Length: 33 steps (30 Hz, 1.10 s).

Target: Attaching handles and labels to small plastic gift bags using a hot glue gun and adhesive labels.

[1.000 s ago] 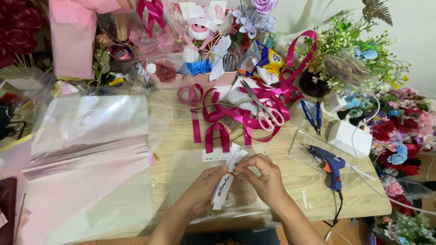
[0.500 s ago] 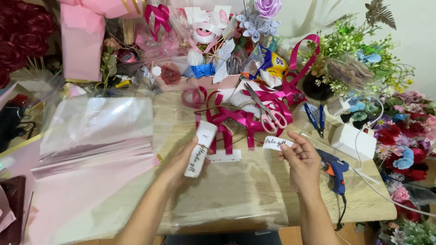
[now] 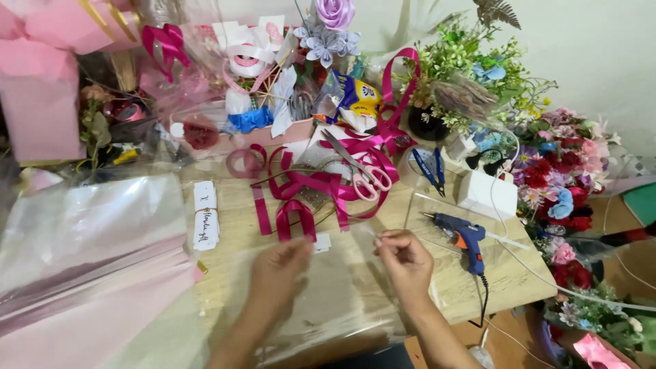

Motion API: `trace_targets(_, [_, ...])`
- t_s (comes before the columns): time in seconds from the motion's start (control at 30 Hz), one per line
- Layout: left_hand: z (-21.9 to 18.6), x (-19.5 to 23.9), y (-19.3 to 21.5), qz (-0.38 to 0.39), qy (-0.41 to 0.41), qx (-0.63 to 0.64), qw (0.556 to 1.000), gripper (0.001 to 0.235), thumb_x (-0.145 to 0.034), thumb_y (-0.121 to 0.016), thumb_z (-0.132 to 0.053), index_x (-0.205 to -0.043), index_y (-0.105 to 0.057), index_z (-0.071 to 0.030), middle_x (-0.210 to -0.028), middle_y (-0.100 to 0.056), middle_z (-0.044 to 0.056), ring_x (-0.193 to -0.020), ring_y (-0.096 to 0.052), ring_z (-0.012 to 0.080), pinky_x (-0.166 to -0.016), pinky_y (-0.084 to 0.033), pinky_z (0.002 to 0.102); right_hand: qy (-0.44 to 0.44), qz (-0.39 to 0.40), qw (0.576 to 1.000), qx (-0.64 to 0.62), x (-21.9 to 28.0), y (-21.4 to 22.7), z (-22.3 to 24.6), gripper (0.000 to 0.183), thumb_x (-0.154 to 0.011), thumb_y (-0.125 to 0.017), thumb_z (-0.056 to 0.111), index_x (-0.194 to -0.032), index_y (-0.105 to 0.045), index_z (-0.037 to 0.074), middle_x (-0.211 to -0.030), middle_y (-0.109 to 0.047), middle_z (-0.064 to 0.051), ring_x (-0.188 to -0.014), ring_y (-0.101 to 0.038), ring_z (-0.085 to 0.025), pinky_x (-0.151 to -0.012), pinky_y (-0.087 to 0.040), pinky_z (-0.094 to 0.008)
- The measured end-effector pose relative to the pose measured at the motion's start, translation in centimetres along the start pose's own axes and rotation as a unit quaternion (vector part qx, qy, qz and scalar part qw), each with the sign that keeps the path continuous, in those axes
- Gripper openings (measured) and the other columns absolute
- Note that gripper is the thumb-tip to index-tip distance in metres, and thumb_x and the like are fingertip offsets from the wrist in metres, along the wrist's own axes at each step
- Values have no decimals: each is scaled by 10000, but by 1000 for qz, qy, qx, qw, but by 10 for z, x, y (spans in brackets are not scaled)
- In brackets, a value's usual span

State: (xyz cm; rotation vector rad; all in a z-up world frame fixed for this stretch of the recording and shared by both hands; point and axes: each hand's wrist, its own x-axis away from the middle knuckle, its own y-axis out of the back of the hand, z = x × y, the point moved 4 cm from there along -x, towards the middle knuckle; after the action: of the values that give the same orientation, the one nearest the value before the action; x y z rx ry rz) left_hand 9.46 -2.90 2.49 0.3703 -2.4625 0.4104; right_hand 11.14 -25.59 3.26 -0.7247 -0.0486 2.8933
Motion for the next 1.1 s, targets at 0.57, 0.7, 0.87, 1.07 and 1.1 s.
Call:
trace_targets(0.57, [39,16,-41,59,-26,115,991,345,-944,-570,-34,-1264,-693,9,-1230,-771,184,-980,-694,238,-884,-577,389,-69,10,862,502,-8,145,-8,268,-897,-725,245,-1075,-659,55,-1111,-674,-124,-1062,-626,-255,-926,-524,-371])
trace_targets(0.7, [50,10,-39,57,16,123,991,365,-941,-556,10,-1289,-667,20,-1276,-750,182,-1051,-688,247,-912,-568,389,-359,-6,789,498,-21,190,-19,619,-829,-717,501,-1270,-606,80,-1032,-727,-81,-875,-683,-229,-759,-529,-383])
trace_targets(0.87, [59,10,-47,72,40,120,989,343,-947,-568,3,-1268,-687,15,-1248,-764,152,-1020,-693,228,-872,-568,360,-434,33,765,475,-35,192,-28,695,-820,-740,447,-1352,-451,106,-1078,-697,-169,-919,-668,-307,-732,-515,-444])
trace_targets(1.07, [55,11,-48,75,53,103,990,328,-960,-561,-26,-1246,-722,-17,-1223,-771,118,-1043,-716,237,-876,-576,348,-464,-105,844,249,-32,188,-11,519,-791,-796,137,-1207,-486,135,-1055,-632,-153,-921,-559,-251,-763,-397,-373])
trace_targets(1.1, [57,8,-46,81,41,111,990,316,-955,-568,-26,-1224,-733,-15,-1190,-771,109,-1021,-720,232,-878,-582,356,-480,-140,845,190,-29,185,-7,467,-790,-777,82,-1169,-515,153,-1086,-605,-129,-960,-542,-251,-785,-349,-365])
